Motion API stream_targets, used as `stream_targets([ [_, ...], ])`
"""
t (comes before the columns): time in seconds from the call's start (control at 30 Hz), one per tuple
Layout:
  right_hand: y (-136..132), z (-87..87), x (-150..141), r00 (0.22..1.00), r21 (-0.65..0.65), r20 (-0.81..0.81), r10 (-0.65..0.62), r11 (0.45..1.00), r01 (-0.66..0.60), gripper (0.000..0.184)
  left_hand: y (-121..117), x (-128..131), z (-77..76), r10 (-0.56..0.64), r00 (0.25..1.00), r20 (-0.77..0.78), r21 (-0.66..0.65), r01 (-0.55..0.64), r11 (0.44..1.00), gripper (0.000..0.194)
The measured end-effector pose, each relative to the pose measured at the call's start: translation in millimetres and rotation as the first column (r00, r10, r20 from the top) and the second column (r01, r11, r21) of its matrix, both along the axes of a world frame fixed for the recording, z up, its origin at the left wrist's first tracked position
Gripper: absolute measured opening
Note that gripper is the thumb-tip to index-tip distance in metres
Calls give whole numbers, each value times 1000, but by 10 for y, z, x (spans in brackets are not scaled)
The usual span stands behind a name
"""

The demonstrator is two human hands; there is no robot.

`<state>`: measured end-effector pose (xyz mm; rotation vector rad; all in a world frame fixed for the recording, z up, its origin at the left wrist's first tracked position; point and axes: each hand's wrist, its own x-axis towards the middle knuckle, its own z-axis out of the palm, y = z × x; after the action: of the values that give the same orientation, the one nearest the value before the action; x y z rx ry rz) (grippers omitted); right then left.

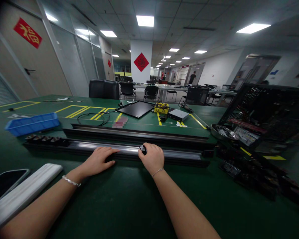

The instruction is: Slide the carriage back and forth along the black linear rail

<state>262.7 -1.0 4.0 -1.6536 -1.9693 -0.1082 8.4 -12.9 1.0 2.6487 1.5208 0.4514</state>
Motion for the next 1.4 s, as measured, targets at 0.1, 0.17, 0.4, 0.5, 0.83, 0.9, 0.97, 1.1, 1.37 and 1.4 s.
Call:
stream_targets([
  [0.1,-2,6,-1,1000,-5,-2,-9,1000,9,27,0,1,2,-1,1000,1,0,1,1000,44],
  [0.17,-5,10,1,1000,-12,1,-16,1000,16,26,-1,5,11,-2,1000,-1,-6,2,1000,44],
  [0.4,-1,33,9,1000,-40,7,-18,999,19,27,-8,11,24,10,1000,-1,-24,-10,1000,44],
  [0.5,-2,39,6,1000,-53,9,-19,998,20,28,-10,7,19,4,1000,7,-18,-4,1000,43],
  [0.83,-2,44,0,1000,-52,13,-29,998,29,28,-14,13,29,3,1000,3,-11,-3,1000,43],
  [0.9,-1,48,1,1000,-51,12,-29,998,30,28,-8,10,18,-2,1000,0,-9,2,1000,44],
  [0.97,0,47,2,999,-53,13,-34,998,34,27,-3,6,8,-3,1000,-3,-8,3,1000,44],
  [1.1,-1,43,1,999,-48,12,-43,998,43,26,-1,-1,-2,2,1000,-4,-7,-2,1000,44],
  [1.37,6,39,2,999,-48,6,-41,998,41,26,-8,2,21,5,1000,-6,-19,-5,1000,44],
  [1.4,7,37,3,999,-48,8,-44,998,44,26,-9,4,25,4,1000,-7,-19,-4,1000,43],
])
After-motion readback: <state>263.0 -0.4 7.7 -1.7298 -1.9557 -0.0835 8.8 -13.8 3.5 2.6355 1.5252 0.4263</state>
